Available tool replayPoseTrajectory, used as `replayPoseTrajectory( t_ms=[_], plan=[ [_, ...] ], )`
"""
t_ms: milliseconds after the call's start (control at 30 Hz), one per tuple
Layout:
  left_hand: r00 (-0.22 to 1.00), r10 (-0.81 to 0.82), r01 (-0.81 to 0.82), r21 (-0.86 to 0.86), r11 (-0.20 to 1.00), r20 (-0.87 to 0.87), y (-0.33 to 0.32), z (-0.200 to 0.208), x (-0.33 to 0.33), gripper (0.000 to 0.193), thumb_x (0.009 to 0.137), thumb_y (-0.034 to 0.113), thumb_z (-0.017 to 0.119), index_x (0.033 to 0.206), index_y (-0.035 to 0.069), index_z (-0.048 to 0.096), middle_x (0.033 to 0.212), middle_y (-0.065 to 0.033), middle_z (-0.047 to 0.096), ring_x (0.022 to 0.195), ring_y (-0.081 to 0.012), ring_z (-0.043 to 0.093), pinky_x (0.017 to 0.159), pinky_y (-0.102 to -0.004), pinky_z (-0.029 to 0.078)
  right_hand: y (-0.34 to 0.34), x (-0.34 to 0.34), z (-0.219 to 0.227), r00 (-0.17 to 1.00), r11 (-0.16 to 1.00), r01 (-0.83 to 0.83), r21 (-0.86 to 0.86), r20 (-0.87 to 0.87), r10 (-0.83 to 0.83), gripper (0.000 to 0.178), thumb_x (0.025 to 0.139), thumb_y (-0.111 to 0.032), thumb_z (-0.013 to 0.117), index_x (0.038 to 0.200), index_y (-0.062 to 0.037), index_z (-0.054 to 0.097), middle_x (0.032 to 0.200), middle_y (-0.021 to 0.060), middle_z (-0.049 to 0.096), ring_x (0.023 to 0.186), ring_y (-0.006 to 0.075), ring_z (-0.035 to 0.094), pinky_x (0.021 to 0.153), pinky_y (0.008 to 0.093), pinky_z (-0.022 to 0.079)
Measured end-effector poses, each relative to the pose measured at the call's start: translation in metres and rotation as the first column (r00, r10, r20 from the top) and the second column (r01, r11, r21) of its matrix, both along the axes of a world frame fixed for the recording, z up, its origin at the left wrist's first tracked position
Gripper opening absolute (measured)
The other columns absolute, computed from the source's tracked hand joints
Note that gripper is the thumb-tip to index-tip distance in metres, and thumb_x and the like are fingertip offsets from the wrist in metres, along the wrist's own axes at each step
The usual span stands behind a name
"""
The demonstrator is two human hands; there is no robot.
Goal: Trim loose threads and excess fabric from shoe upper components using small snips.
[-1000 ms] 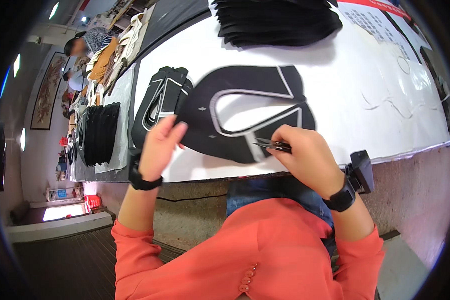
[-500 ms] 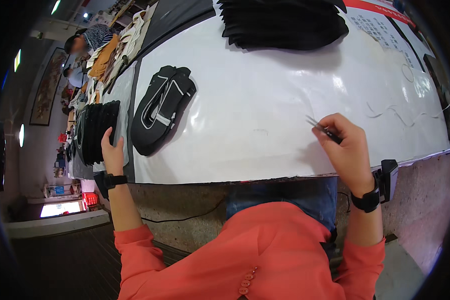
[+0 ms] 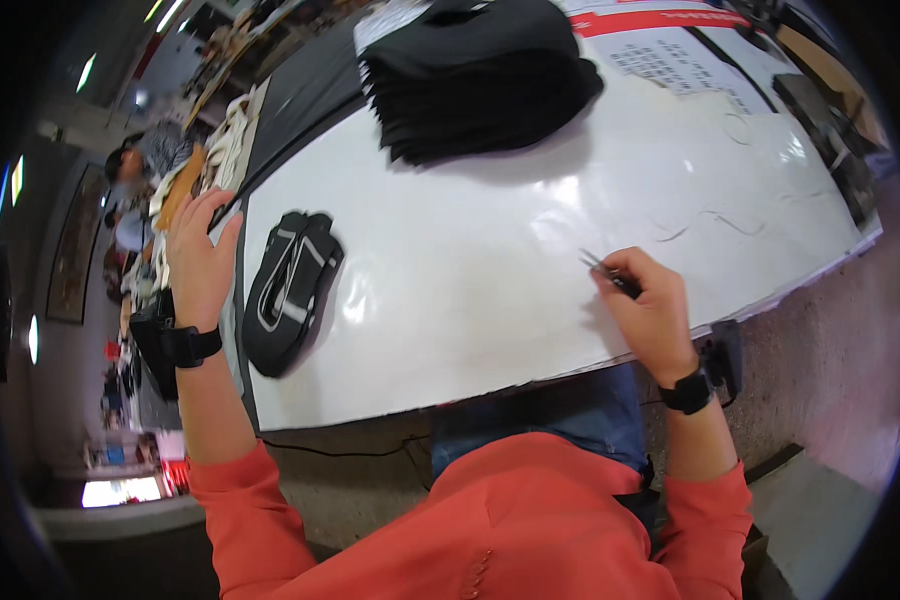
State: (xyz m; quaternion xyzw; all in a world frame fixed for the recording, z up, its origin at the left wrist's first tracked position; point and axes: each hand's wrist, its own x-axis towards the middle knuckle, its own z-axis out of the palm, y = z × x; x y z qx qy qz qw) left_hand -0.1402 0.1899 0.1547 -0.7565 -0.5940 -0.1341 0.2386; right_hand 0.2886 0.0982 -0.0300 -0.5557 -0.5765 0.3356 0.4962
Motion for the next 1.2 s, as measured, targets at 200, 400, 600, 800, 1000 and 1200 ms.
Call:
replayPoseTrajectory(
  t_ms=[200,400,600,800,1000,1200],
  plan=[
    [0.965,-0.263,0.263,0.083,0.961,-0.017,0.057,0.015,0.107,0.025,0.093,0.019,0.071,0.115,0.009,0.071,0.123,-0.0107,0.072,0.13,-0.0403,0.056,0.11,-0.0471,0.043,-0.003,0.002,0.001,0.999,1.0,0.013,-0.027,-0.034,-0.014,0.012,0.088,-0.002,0.073,0.097,0.0014,0.068,0.075,0.0079,0.067,0.069,0.0106,0.06,0.065,0.0263,0.049],
    [0.879,-0.45,0.439,0.099,0.893,0.156,0.104,-0.02,0.214,0.028,0.089,0.03,0.076,0.106,0.008,0.074,0.101,-0.0112,0.074,0.1,-0.0321,0.068,0.091,-0.0439,0.049,-0.005,0.004,0.005,1.0,1.0,-0.013,-0.012,0.011,0.013,0.016,0.081,-0.002,0.07,0.097,-0.0015,0.069,0.083,0.0148,0.07,0.073,0.0265,0.069,0.069,0.0325,0.053],
    [0.86,-0.494,0.473,0.166,0.866,0.126,0.128,-0.059,0.258,0.033,0.093,0.033,0.071,0.117,0.01,0.07,0.11,-0.013,0.073,0.096,-0.0347,0.07,0.085,-0.0433,0.054,-0.006,0.006,0.004,0.999,0.999,-0.048,0.011,-0.025,0.048,0.017,0.081,-0.003,0.069,0.097,-0.0025,0.069,0.085,0.0138,0.069,0.075,0.029,0.068,0.069,0.0339,0.053],
    [0.842,-0.308,0.281,0.128,0.951,0.443,0.153,-0.043,0.23,0.03,0.105,0.03,0.053,0.108,0.004,0.068,0.101,-0.0209,0.072,0.095,-0.0456,0.067,0.08,-0.0505,0.053,-0.007,0.007,0.009,0.998,0.998,-0.056,-0.004,-0.031,0.055,0.018,0.08,-0.001,0.069,0.098,-0.0022,0.068,0.085,0.0135,0.069,0.075,0.0297,0.069,0.069,0.0342,0.054],
    [0.753,-0.295,0.167,0.262,0.95,0.588,0.177,-0.003,0.149,0.038,0.107,0.029,0.053,0.119,-0.005,0.065,0.103,-0.0223,0.072,0.094,-0.0349,0.068,0.085,-0.0411,0.051,-0.004,0.005,0.008,0.998,0.999,-0.037,0.001,-0.05,0.037,0.016,0.08,0.0,0.069,0.096,-0.0015,0.068,0.083,0.014,0.069,0.074,0.0292,0.069,0.069,0.0341,0.054],
    [0.863,-0.313,0.203,0.297,0.933,0.396,0.116,0.015,0.113,0.03,0.107,0.019,0.055,0.121,-0.005,0.065,0.101,-0.0205,0.073,0.088,-0.0328,0.069,0.08,-0.0374,0.053,-0.004,0.005,0.006,0.998,1.0,-0.012,-0.005,-0.062,0.011,0.015,0.081,0.0,0.069,0.096,-0.0006,0.068,0.081,0.0143,0.069,0.072,0.026,0.068,0.068,0.0323,0.053]
  ],
)
